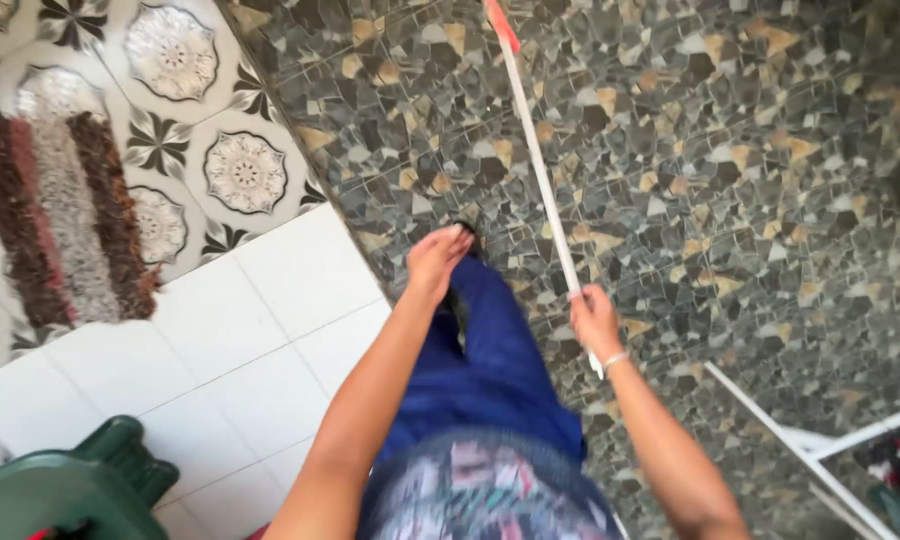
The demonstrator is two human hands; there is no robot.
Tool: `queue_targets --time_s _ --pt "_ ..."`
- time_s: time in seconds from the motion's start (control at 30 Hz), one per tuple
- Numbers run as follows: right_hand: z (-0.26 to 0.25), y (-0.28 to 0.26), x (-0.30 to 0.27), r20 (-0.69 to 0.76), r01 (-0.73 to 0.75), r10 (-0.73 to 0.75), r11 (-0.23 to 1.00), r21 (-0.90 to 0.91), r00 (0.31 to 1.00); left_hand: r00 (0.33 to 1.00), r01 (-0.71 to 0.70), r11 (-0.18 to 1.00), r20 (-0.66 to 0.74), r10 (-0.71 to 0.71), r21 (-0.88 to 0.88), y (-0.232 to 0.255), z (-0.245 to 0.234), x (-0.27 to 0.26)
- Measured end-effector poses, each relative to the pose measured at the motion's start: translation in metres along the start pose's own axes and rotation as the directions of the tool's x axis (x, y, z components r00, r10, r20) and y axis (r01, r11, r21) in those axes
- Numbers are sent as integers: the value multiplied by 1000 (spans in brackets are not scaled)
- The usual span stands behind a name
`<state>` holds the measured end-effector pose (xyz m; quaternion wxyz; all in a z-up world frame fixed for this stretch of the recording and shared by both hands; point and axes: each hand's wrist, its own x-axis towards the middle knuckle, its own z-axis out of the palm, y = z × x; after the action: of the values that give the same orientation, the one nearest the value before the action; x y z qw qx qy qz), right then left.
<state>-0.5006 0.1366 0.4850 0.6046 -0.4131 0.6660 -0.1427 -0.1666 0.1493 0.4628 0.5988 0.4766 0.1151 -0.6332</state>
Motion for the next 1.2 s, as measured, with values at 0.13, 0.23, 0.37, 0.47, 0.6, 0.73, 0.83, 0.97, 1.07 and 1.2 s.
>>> queue_targets --time_s 0.13,0.23,0.37,0.47,0.6,0.73,0.83,0.97,1.07,1.2 --pt "12 -120 -41 91 -98 92 993 62 992 996 9 996 88 -17 91 -2 67 30" --pt "19 -198 -37 129 -138 122 983 119 984 992 16 985 118 -37 175 2 116 46" --pt "1 -251 20 183 -48 15 983 179 983 971 -5 981 235 -42 196 15 171 79" --pt "-17 -280 63 234 -102 36 955 277 972 959 -5 972 275 -61 233 24 207 102" --pt "-35 -322 102 307 -151 38 924 353 951 946 -9 936 305 -106 353 36 256 133" --pt "-61 -353 148 337 -185 58 915 359 940 957 -26 928 278 -85 373 72 309 165" --pt "-72 -390 175 318 -124 28 949 288 948 965 -53 945 260 -34 322 93 336 181" --pt "-82 -438 211 259 -168 87 935 311 962 973 -35 951 229 -39 308 126 371 219" --pt "-90 -476 242 221 -146 72 929 340 973 969 -18 953 240 -57 301 152 405 262" --pt "-101 -527 298 202 -167 97 916 365 974 950 -16 960 304 -72 278 189 466 329"
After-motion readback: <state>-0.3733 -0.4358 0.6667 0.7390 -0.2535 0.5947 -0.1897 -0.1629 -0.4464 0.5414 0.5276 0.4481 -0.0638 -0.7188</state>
